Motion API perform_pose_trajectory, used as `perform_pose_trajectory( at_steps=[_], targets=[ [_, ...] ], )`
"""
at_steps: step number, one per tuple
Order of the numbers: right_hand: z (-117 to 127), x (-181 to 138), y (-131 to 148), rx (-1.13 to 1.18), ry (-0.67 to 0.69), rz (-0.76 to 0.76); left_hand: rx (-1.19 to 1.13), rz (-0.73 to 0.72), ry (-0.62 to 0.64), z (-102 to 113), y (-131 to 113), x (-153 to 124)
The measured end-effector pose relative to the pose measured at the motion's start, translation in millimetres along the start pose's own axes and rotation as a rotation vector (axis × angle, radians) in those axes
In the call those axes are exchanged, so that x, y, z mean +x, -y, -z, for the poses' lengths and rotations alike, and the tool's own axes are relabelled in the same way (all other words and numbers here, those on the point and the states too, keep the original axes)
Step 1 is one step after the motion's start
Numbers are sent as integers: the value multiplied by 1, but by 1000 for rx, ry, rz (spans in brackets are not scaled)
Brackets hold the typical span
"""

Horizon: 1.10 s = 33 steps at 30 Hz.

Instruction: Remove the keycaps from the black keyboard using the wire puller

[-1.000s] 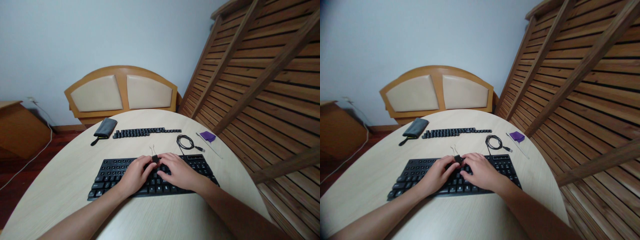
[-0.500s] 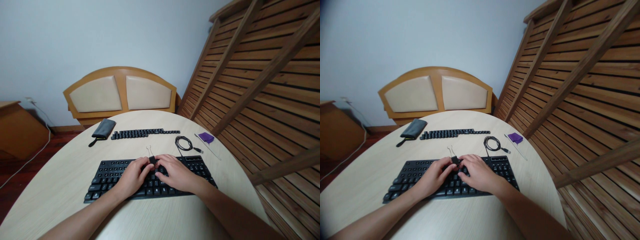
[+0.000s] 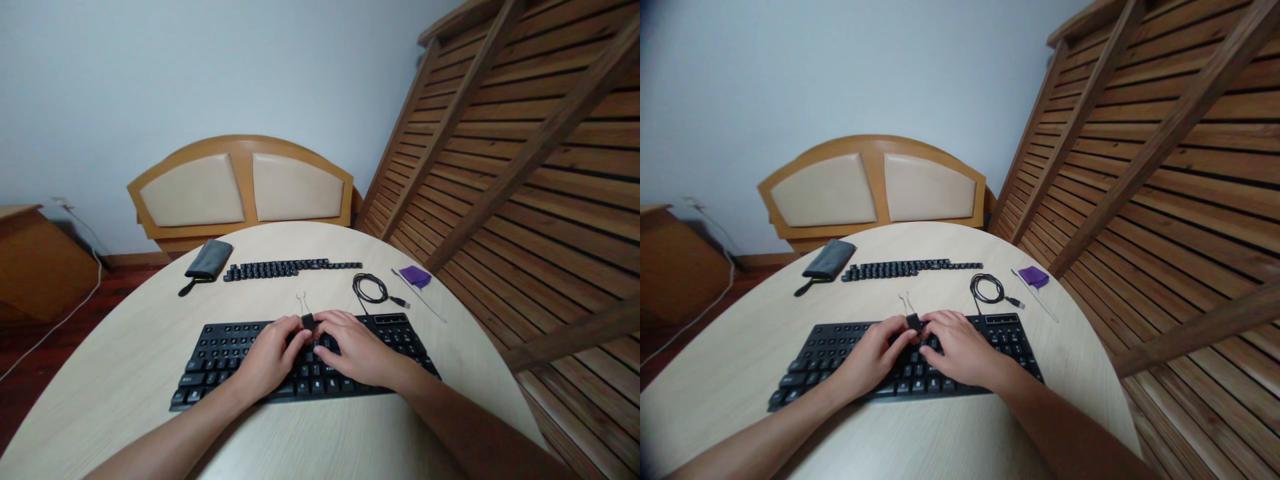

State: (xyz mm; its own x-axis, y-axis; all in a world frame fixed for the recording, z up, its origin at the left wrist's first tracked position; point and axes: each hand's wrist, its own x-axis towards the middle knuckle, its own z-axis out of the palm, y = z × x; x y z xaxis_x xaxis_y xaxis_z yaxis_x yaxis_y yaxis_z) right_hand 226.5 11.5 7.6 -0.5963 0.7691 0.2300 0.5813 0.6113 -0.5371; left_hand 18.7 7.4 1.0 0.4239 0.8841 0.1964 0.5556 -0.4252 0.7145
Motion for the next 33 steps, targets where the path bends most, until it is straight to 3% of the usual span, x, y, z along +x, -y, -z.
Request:
perform_pose_trajectory(
  at_steps=[19,33],
  targets=[
    [-2,2,-3,118,-60,-13,-186,59,-66,3,-3,3],
    [-5,4,-8,245,-89,-98,-113,43,-87,4,-3,2]
  ],
)
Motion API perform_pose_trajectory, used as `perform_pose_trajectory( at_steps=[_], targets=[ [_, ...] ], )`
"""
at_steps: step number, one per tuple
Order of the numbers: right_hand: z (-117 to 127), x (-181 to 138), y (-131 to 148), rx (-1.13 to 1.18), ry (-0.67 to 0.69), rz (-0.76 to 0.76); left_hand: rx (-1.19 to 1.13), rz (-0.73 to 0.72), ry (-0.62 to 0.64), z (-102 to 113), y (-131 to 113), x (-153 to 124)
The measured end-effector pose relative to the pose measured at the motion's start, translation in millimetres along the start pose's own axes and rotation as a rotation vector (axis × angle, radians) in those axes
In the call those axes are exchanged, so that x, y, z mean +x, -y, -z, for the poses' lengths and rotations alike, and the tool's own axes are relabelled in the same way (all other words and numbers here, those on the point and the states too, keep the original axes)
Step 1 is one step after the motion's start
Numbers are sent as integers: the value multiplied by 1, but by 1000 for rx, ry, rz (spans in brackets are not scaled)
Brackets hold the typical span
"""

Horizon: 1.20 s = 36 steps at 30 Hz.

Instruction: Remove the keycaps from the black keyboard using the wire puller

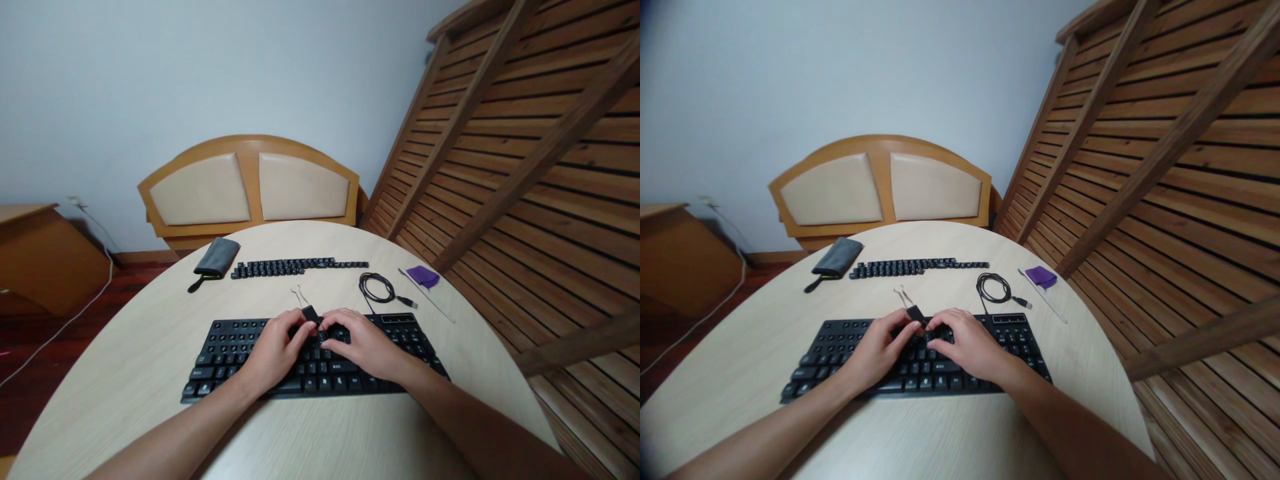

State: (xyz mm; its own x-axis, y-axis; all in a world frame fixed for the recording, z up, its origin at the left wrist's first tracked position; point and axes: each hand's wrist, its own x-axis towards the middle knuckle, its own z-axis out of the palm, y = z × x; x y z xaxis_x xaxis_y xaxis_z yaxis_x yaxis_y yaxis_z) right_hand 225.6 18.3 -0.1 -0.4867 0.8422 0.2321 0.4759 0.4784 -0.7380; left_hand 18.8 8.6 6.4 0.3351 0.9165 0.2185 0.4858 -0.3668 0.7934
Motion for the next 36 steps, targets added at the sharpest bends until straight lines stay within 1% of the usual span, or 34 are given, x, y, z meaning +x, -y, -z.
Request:
perform_pose_trajectory(
  at_steps=[8,14,18,25,31,36],
  targets=[
    [0,-1,4,82,-13,-14,21,-5,-6,0,0,-1],
    [2,-1,4,7,2,33,17,-15,-5,1,-1,0],
    [2,-1,3,-3,7,45,33,-14,3,1,-1,1],
    [1,-1,5,-9,4,36,140,-40,10,-1,1,-1],
    [1,-1,3,-5,27,116,150,4,16,-3,1,-1],
    [3,0,4,67,37,68,149,13,7,-3,3,0]
  ],
)
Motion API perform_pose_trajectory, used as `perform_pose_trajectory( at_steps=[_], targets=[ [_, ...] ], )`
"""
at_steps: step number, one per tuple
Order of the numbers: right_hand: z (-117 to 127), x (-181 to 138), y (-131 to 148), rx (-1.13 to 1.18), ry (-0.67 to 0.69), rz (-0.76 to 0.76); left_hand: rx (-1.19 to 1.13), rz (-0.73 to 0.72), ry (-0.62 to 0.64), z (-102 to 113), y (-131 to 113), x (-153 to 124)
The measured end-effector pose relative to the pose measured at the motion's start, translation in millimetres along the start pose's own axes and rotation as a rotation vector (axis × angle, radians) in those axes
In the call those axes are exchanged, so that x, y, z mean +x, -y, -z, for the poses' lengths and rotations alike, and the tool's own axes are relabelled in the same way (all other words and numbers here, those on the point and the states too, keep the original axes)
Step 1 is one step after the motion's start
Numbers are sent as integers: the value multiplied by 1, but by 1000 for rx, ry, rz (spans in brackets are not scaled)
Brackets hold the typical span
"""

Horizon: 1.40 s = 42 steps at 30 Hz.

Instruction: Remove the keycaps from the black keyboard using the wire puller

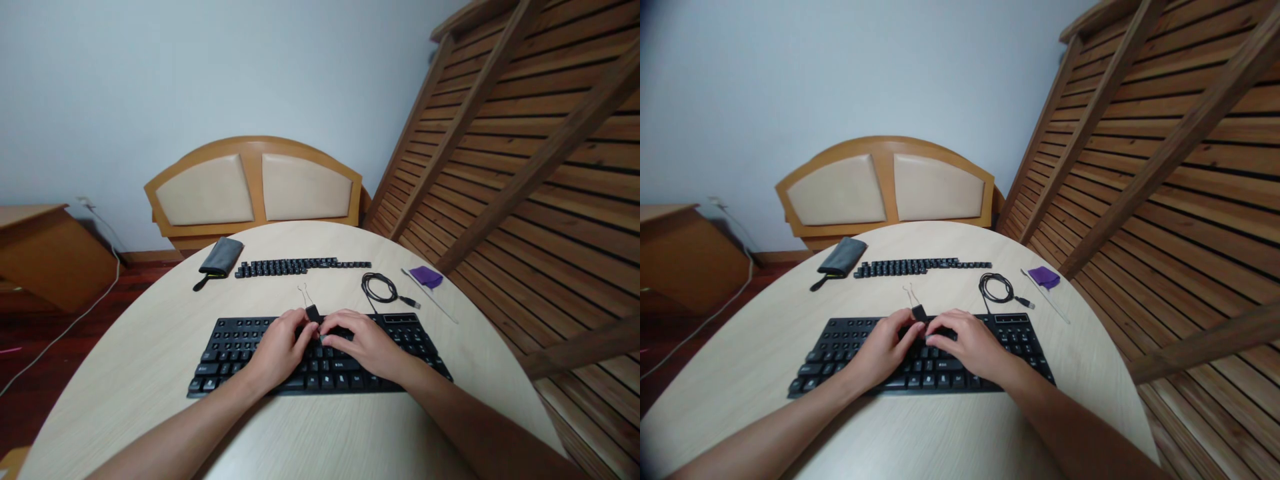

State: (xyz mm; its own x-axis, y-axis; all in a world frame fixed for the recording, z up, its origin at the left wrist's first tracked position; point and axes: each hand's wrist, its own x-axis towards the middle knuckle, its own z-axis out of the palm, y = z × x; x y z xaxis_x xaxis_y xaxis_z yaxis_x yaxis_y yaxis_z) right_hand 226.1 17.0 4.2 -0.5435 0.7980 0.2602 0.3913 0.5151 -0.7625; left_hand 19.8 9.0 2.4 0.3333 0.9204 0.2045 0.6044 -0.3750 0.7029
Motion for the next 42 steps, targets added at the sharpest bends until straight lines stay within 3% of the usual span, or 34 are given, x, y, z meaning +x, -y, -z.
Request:
perform_pose_trajectory(
  at_steps=[10,24,27,31,37,42],
  targets=[
    [0,5,-4,174,-150,-119,19,36,-20,0,-1,0],
    [2,10,-9,100,-154,-163,52,1,-18,-1,3,0],
    [9,24,-14,-47,-160,-195,58,5,-21,-1,3,0],
    [26,63,-15,-503,-166,-237,57,0,-20,-1,4,0],
    [24,121,-28,-615,-255,-314,52,5,-17,0,1,0],
    [4,122,-44,-639,-288,-282,55,7,-18,0,0,0]
  ],
)
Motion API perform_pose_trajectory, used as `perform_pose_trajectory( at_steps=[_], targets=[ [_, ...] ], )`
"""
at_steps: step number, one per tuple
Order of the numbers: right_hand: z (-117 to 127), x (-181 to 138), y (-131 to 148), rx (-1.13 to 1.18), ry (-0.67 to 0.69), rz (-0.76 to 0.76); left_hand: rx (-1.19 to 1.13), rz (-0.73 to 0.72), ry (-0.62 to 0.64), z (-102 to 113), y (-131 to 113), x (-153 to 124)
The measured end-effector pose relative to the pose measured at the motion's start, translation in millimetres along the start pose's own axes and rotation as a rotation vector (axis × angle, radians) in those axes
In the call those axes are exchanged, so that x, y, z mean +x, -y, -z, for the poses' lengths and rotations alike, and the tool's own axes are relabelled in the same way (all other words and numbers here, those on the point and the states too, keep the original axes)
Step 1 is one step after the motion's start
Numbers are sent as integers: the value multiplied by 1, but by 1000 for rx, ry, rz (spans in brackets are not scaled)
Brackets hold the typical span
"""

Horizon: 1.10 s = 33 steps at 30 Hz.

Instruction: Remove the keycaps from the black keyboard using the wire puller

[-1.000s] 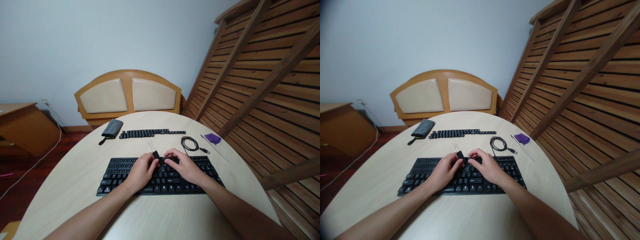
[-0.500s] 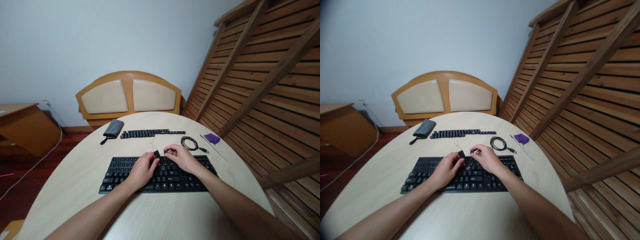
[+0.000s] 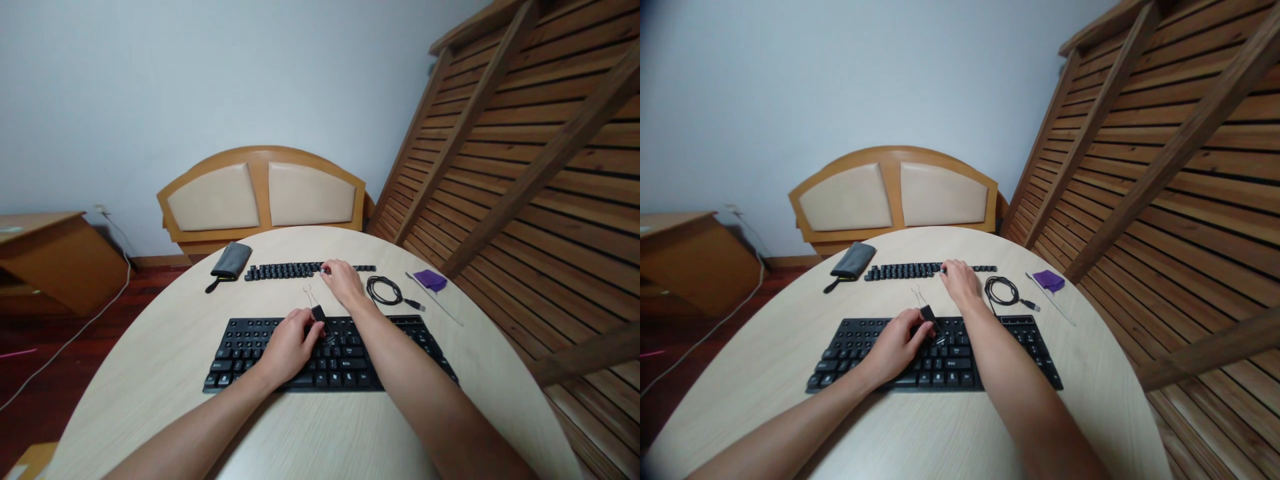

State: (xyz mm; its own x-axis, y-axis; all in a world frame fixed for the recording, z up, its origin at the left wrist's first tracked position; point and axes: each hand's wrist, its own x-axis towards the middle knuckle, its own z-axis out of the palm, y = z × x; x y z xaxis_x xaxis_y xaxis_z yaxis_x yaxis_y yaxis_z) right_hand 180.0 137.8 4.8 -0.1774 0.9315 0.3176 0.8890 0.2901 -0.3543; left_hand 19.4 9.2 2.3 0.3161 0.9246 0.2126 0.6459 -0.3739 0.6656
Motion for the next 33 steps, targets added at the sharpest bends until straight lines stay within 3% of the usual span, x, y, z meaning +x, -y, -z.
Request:
perform_pose_trajectory(
  at_steps=[12,33],
  targets=[
    [-21,2,-4,12,38,-1,12,1,6,-2,2,1],
    [-27,3,-6,57,49,31,5,-3,0,-2,2,0]
  ],
)
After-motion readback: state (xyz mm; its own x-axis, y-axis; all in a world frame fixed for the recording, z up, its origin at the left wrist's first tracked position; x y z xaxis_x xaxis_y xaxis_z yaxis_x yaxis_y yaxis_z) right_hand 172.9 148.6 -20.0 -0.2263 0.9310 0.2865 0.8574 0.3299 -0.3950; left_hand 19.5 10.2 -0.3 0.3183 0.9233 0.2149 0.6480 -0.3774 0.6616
